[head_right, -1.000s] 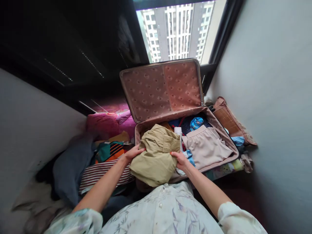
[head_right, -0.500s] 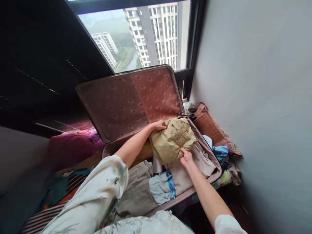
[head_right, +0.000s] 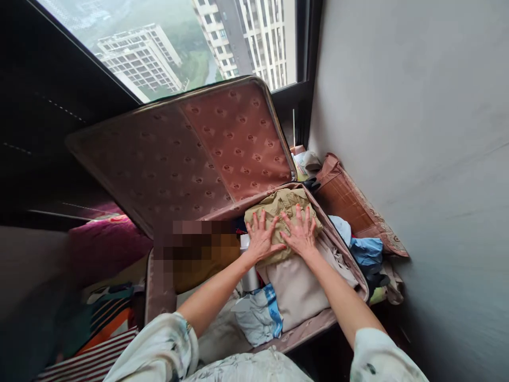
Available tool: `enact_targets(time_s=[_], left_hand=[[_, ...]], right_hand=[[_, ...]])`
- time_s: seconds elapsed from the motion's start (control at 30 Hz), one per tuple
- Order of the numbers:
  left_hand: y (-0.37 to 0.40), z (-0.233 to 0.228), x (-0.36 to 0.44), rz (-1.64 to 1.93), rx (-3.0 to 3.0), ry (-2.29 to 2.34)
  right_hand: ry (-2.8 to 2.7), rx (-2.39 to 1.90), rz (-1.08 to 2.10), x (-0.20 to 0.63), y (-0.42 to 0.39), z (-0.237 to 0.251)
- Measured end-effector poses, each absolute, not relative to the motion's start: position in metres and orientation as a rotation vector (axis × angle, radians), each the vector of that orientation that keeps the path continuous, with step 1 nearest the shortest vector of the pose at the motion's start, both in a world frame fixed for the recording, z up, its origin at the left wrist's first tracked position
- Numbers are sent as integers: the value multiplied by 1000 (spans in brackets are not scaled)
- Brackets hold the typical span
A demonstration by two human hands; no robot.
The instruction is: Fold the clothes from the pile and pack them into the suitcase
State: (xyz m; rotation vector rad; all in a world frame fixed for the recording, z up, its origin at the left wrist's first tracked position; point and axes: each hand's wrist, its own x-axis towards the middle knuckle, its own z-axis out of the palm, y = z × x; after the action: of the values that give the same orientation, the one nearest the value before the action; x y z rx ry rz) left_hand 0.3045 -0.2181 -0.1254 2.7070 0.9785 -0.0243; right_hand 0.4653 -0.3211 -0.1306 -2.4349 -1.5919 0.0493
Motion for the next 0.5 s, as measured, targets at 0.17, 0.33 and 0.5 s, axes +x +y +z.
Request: enact_targets(time_s=[0.17, 0.33, 0.5], left_hand=[[-213, -159, 324, -258, 2641, 885], [-214, -164, 329, -270, 2640, 910], [-257, -143, 308, -222, 2634, 913]], right_hand=[[-1553, -2656, 277, 484, -302, -185], [-1604, -2620, 127, 473, -300, -175], [-1748, -2429, 30, 470, -273, -158]])
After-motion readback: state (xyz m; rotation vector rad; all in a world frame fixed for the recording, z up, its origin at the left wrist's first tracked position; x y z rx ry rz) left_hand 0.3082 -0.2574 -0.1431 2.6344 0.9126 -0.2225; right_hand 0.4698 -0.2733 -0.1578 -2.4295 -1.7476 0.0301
